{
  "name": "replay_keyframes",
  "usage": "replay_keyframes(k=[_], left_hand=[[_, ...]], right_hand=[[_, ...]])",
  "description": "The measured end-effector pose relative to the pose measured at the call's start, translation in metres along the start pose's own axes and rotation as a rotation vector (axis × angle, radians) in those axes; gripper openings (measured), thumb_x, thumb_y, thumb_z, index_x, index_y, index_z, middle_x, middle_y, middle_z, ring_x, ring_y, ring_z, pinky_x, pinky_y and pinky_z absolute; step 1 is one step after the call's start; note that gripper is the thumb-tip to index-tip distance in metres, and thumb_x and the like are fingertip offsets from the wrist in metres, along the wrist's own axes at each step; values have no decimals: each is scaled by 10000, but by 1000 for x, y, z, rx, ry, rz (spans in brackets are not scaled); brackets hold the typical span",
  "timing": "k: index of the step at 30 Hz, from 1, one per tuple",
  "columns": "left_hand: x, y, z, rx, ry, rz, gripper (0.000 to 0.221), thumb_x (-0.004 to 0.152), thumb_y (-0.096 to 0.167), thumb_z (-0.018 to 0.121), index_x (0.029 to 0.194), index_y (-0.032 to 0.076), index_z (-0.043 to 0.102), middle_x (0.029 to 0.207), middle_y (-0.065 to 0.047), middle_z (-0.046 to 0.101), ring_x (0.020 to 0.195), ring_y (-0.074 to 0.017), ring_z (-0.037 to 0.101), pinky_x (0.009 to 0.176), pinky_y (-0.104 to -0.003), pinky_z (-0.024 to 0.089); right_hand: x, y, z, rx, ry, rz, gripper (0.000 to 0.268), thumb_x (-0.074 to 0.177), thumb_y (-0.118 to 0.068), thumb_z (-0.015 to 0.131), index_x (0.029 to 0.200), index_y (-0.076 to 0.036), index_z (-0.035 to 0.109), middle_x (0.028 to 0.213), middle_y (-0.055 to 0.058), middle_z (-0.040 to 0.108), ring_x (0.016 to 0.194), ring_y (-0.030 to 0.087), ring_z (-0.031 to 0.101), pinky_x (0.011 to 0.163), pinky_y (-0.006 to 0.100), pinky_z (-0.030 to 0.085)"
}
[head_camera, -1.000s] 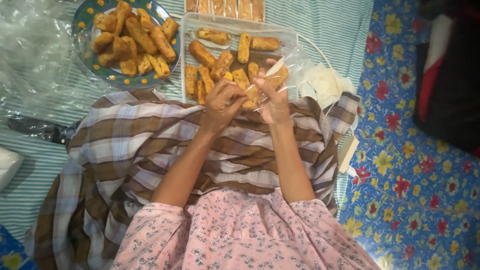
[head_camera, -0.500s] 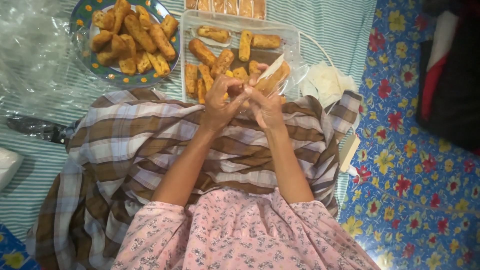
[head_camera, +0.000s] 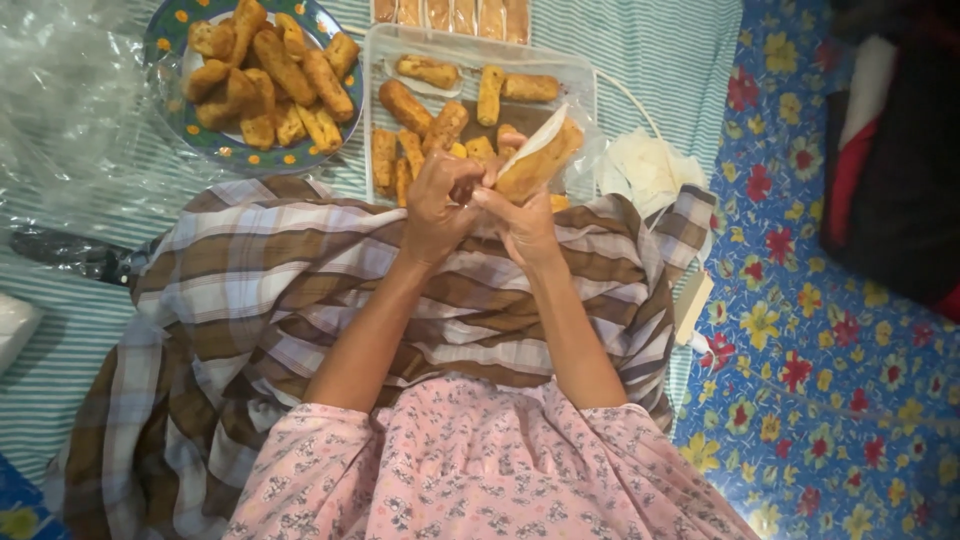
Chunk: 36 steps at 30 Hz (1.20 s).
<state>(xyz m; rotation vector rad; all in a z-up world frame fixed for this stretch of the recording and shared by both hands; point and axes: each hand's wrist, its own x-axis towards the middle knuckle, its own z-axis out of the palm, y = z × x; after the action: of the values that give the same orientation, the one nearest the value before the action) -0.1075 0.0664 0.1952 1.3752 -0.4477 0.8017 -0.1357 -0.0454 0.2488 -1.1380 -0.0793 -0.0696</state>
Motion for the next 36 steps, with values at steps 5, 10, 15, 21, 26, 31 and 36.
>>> replay_keyframes(k=[5, 10, 15, 21, 26, 31, 36], left_hand=[[2, -1, -4, -50, -31, 50, 167, 906, 182, 821, 959, 48, 736, 819, -79, 627, 573, -227, 542, 544, -312, 477], [0, 0, -3, -146, -86, 26, 113, 894, 149, 826, 884, 69, 747, 769, -80, 657, 531, -220, 553, 509, -311, 466], [-4, -1, 0, -120, -82, 34, 142, 875, 113, 847, 814, 82, 723, 757, -72, 670, 524, -219, 563, 503, -294, 467], [-4, 2, 1, -86, -71, 8, 207, 856, 118, 869, 779, 79, 681, 706, -68, 635, 509, -229, 533, 490, -295, 444], [-5, 1, 0, -22, -73, 16, 228, 885, 122, 845, 770, 84, 653, 681, -65, 589, 500, -240, 531, 485, -300, 440], [-7, 0, 2, 14, -75, -10, 255, 844, 100, 877, 750, 85, 641, 648, -76, 546, 498, -262, 527, 482, -319, 442], [-7, -1, 6, 61, -72, -23, 282, 851, 67, 868, 723, 94, 618, 621, -78, 517, 493, -267, 531, 481, -318, 443]], right_hand=[[0, 12, -21, -101, -80, -16, 963, 772, -133, 901, 1539, -91, 320, 1282, 92, 618, 1184, 175, 632, 965, 298, 583], [9, -17, -11, 25, -71, 57, 909, 857, -267, 812, 1574, -78, 285, 1458, 150, 491, 1315, 238, 532, 1010, 335, 567], [27, 2, -60, 102, -202, -20, 885, 947, -604, 620, 1591, -127, 245, 1573, 175, 383, 1436, 310, 449, 1184, 459, 469], [25, 11, -60, 42, -62, -48, 607, 983, -48, 643, 1513, -146, 364, 1217, 103, 603, 1010, 260, 685, 930, 474, 644], [21, 29, -74, 34, 29, 18, 675, 950, 62, 649, 1524, -151, 364, 1143, 116, 625, 888, 289, 720, 658, 480, 690], [15, 19, -47, 27, 105, -13, 636, 903, 100, 692, 1440, -126, 438, 1108, 100, 641, 870, 249, 731, 729, 427, 695], [18, 24, -56, 50, 110, -4, 637, 892, 119, 705, 1423, -152, 481, 1093, 111, 653, 852, 296, 739, 715, 447, 695]])
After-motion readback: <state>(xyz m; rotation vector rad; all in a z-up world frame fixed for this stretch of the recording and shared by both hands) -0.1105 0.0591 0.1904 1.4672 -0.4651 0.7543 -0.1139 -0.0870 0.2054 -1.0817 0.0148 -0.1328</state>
